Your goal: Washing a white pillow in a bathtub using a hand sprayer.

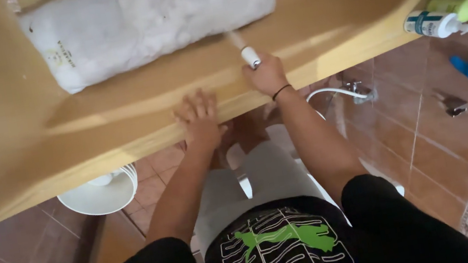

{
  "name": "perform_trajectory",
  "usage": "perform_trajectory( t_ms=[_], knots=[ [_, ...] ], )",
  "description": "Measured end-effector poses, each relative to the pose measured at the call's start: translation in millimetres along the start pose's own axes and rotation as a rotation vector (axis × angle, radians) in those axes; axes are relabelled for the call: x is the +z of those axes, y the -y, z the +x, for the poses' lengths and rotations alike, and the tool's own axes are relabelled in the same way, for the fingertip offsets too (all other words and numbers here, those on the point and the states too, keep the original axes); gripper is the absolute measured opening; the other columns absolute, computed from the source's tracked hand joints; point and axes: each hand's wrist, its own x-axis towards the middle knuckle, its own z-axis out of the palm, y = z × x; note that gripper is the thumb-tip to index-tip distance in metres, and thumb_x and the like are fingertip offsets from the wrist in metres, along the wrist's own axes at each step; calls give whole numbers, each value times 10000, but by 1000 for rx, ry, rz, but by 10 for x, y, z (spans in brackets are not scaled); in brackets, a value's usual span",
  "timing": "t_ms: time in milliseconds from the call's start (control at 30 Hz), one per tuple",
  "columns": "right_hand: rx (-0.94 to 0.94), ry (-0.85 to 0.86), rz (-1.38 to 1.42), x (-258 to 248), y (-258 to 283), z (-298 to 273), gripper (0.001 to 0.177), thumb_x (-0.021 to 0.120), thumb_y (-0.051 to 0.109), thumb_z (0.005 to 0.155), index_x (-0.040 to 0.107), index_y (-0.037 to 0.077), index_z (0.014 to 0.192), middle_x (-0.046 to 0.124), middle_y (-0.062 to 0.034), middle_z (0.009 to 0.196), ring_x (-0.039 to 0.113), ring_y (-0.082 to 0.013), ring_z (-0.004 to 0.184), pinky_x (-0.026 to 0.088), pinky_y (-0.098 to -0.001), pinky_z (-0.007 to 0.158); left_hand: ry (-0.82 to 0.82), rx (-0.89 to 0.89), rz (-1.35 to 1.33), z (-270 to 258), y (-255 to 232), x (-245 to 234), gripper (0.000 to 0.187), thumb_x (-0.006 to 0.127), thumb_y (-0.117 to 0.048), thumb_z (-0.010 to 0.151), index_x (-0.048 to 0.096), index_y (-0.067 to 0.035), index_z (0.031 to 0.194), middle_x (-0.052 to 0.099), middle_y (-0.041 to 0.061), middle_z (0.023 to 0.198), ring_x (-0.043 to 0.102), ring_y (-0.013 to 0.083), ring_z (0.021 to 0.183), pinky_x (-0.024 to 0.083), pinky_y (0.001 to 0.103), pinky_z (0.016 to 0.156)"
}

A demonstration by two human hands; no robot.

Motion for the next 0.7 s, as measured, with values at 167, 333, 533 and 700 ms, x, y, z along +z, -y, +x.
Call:
perform_trajectory(
  t_ms=[167,333,533,700],
  knots=[
    [-20,-208,-174,-310,-915,308,287,742,278,823,701,4,894,700,-256,841,676,-435,799,541,-495,715,39,-120,359,139,-34,379,681,462,-278,1035,146,-183,1630,55,301,1688,95,583,1500,53,909,986],
    [17,-175,-95,-409,-780,235,303,705,262,799,687,-17,918,700,-262,818,695,-426,777,546,-500,689,49,-224,299,172,-137,293,710,377,-224,1038,56,-201,1670,27,296,1676,104,595,1488,70,890,1012],
    [-126,99,-92,405,-284,51,360,787,372,791,724,37,902,711,-231,843,706,-405,809,556,-479,689,108,-262,226,200,-128,194,733,396,-242,1021,5,-251,1642,-25,261,1689,56,568,1495,60,897,1000],
    [-433,337,-40,819,667,-450,275,727,381,891,747,107,910,726,-184,865,691,-401,828,542,-475,726,246,-247,458,383,-1,661,641,430,-308,1052,264,-27,1603,13,258,1734,28,591,1521,55,919,956]
  ],
)
